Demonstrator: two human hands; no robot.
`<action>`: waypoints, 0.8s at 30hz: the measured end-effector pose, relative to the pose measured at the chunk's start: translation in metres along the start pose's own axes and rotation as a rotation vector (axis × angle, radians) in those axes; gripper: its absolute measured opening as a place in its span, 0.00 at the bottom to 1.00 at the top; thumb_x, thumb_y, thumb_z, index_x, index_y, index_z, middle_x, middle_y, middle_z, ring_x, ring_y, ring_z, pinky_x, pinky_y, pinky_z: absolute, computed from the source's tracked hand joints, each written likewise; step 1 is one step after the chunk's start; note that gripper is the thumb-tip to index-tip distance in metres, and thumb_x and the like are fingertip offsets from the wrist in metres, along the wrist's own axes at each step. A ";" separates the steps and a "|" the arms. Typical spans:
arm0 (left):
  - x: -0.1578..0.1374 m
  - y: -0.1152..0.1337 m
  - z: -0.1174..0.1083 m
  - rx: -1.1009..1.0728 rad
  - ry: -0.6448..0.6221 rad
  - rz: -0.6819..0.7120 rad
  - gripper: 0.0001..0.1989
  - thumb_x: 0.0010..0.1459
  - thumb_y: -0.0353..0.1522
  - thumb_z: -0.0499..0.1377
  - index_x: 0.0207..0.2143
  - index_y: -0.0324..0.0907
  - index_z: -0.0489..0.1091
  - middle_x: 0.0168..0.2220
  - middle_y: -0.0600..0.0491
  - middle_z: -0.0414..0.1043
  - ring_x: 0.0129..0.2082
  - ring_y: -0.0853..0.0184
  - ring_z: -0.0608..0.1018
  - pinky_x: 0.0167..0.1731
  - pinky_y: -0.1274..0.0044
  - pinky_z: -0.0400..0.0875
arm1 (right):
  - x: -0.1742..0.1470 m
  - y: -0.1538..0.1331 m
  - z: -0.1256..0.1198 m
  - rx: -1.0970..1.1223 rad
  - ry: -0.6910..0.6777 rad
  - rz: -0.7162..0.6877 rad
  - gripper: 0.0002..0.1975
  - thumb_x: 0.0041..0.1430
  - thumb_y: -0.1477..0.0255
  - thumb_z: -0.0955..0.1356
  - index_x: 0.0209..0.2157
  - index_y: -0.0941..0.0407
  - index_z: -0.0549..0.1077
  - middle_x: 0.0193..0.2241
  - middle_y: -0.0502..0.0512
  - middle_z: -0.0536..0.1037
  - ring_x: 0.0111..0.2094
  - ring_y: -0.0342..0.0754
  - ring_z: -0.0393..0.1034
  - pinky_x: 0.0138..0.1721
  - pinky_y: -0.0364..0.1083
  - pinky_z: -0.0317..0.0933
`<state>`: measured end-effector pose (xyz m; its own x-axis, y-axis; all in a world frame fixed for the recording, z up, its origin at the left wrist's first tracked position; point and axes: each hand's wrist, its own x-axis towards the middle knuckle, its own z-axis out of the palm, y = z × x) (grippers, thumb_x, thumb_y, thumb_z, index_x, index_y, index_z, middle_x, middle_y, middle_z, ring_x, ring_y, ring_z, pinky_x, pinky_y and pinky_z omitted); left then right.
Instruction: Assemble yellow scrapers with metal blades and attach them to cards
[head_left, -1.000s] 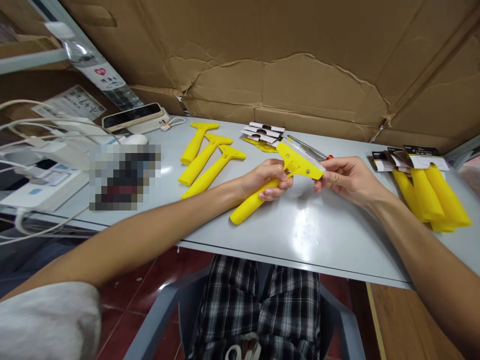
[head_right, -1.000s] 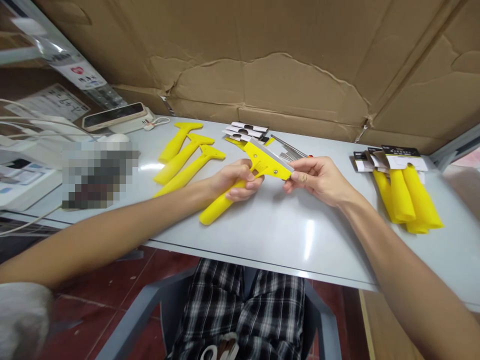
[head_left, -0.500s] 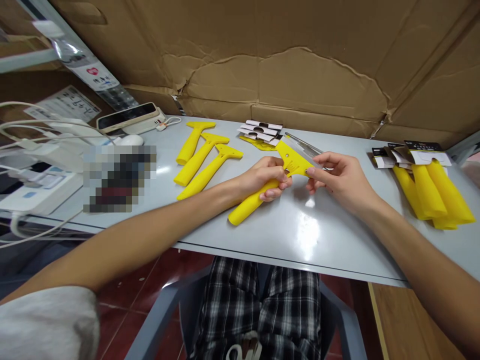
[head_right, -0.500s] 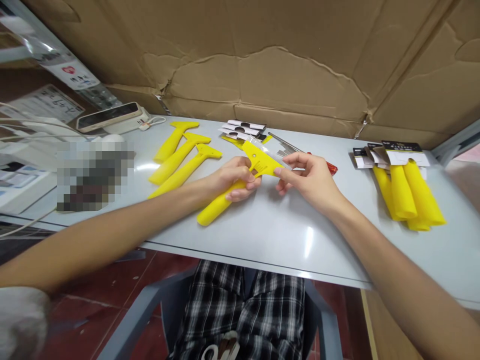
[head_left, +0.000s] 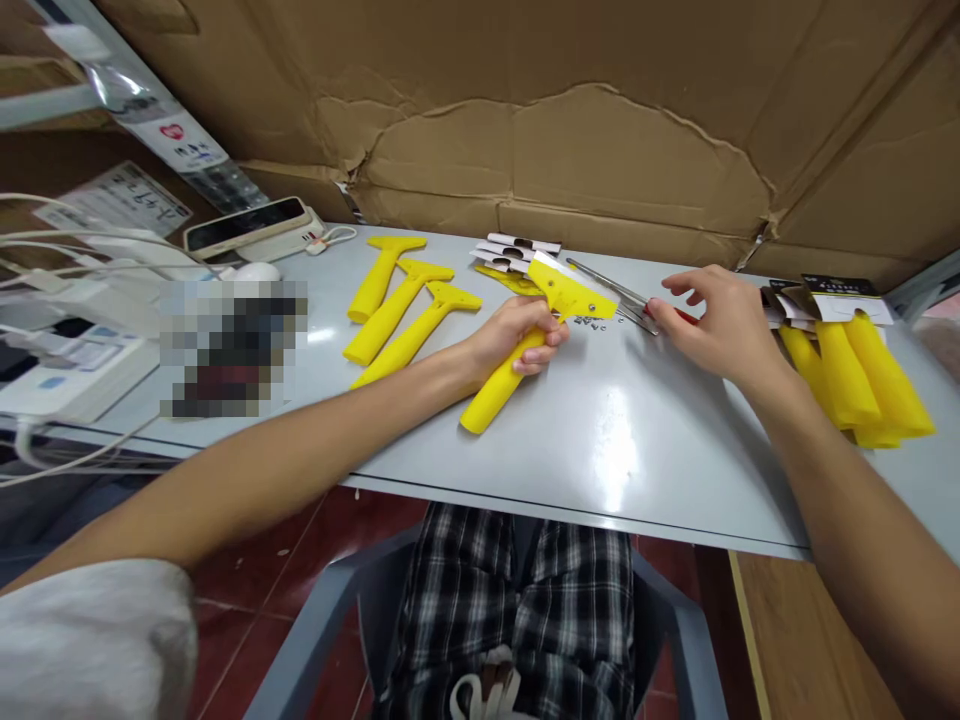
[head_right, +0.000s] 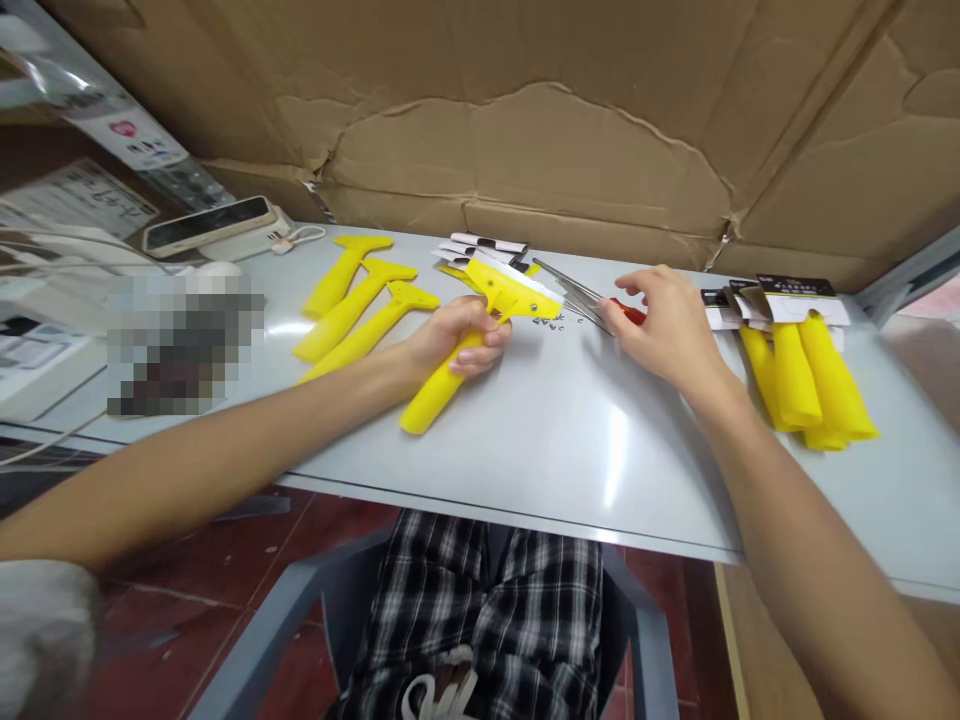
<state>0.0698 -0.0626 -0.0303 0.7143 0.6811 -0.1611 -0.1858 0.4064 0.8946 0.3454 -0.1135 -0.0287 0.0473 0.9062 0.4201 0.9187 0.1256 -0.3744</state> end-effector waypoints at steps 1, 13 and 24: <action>0.000 0.000 0.000 -0.011 0.016 0.009 0.09 0.45 0.29 0.61 0.27 0.42 0.61 0.21 0.59 0.67 0.10 0.80 0.60 0.07 0.86 0.51 | 0.002 0.008 0.001 -0.091 -0.042 -0.003 0.28 0.63 0.50 0.68 0.52 0.56 0.79 0.46 0.64 0.77 0.45 0.55 0.72 0.54 0.57 0.65; 0.000 0.002 0.002 -0.085 0.126 0.029 0.09 0.47 0.27 0.59 0.28 0.43 0.59 0.21 0.59 0.66 0.11 0.80 0.61 0.09 0.86 0.52 | 0.008 0.026 0.013 -0.266 -0.194 0.063 0.26 0.66 0.53 0.63 0.50 0.57 0.80 0.42 0.65 0.77 0.41 0.53 0.69 0.46 0.52 0.62; 0.001 0.001 0.004 -0.077 0.214 0.067 0.07 0.46 0.27 0.59 0.25 0.41 0.61 0.22 0.57 0.66 0.12 0.80 0.61 0.09 0.86 0.53 | 0.015 0.012 -0.025 0.100 0.490 0.121 0.18 0.62 0.58 0.71 0.44 0.58 0.78 0.34 0.56 0.77 0.31 0.40 0.69 0.36 0.43 0.63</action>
<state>0.0733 -0.0639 -0.0283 0.5408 0.8184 -0.1941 -0.2847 0.3952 0.8734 0.3672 -0.1083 -0.0058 0.3507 0.6244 0.6980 0.8544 0.0917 -0.5114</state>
